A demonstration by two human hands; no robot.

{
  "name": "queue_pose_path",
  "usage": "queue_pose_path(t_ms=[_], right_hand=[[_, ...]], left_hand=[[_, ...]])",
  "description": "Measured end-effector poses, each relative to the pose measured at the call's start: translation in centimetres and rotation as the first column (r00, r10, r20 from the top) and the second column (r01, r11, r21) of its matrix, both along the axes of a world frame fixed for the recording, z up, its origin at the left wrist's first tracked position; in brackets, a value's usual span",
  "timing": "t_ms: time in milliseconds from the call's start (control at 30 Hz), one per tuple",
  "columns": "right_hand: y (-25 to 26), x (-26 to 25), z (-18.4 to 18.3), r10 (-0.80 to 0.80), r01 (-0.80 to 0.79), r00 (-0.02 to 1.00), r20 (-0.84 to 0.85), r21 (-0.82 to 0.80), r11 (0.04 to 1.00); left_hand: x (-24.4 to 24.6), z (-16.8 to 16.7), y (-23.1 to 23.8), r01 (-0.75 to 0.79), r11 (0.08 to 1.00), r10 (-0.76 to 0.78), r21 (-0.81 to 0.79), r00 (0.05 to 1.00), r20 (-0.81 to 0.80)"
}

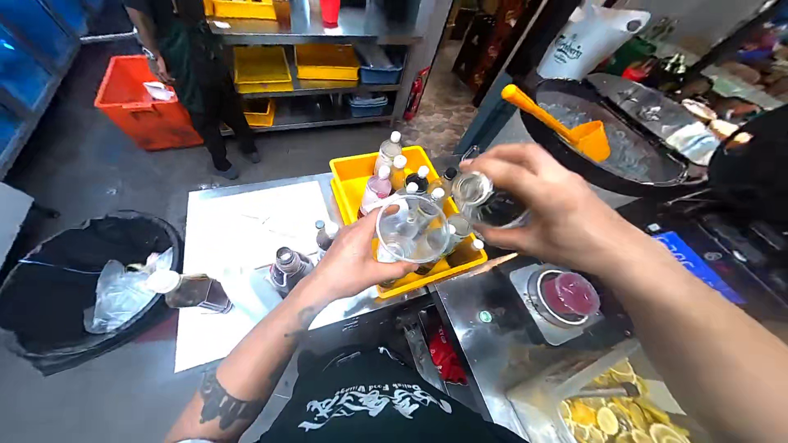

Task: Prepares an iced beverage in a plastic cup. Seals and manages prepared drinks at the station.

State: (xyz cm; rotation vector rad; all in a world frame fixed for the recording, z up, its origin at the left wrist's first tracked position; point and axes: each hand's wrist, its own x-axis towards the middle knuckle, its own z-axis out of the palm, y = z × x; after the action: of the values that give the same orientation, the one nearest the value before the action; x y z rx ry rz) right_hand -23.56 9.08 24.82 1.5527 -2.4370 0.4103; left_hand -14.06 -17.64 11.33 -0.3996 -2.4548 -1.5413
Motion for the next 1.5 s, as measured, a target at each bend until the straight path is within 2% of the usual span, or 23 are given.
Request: queue_pose_path(t_ms=[167,367,767,1500], right_hand=[[-0.2,-0.1,-0.9,0.011,0.003,0.997,-0.077,0.169,0.986],[-0.6,0.3,-0.2,0.039,0.010,0.979,-0.199,0.238,0.971],[-2.0,0.7,1.5,0.108,-0.018,0.948,-0.300,0.290,0.957],[-4.5,1.0,3.6,0.115,-0.007,0.936,-0.334,0.309,0.951]], left_hand=[[0.9,2.6,-0.9,0.035,0.999,-0.035,-0.009,0.997,-0.074],[1.4,3.3,-1.5,0.020,0.999,-0.023,-0.045,0.998,-0.062],[2.4,4.2,-2.2,0.064,0.991,-0.062,0.118,0.998,-0.023],[3.0,5.5,-3.3,0.021,0.984,-0.009,0.176,0.997,-0.072]])
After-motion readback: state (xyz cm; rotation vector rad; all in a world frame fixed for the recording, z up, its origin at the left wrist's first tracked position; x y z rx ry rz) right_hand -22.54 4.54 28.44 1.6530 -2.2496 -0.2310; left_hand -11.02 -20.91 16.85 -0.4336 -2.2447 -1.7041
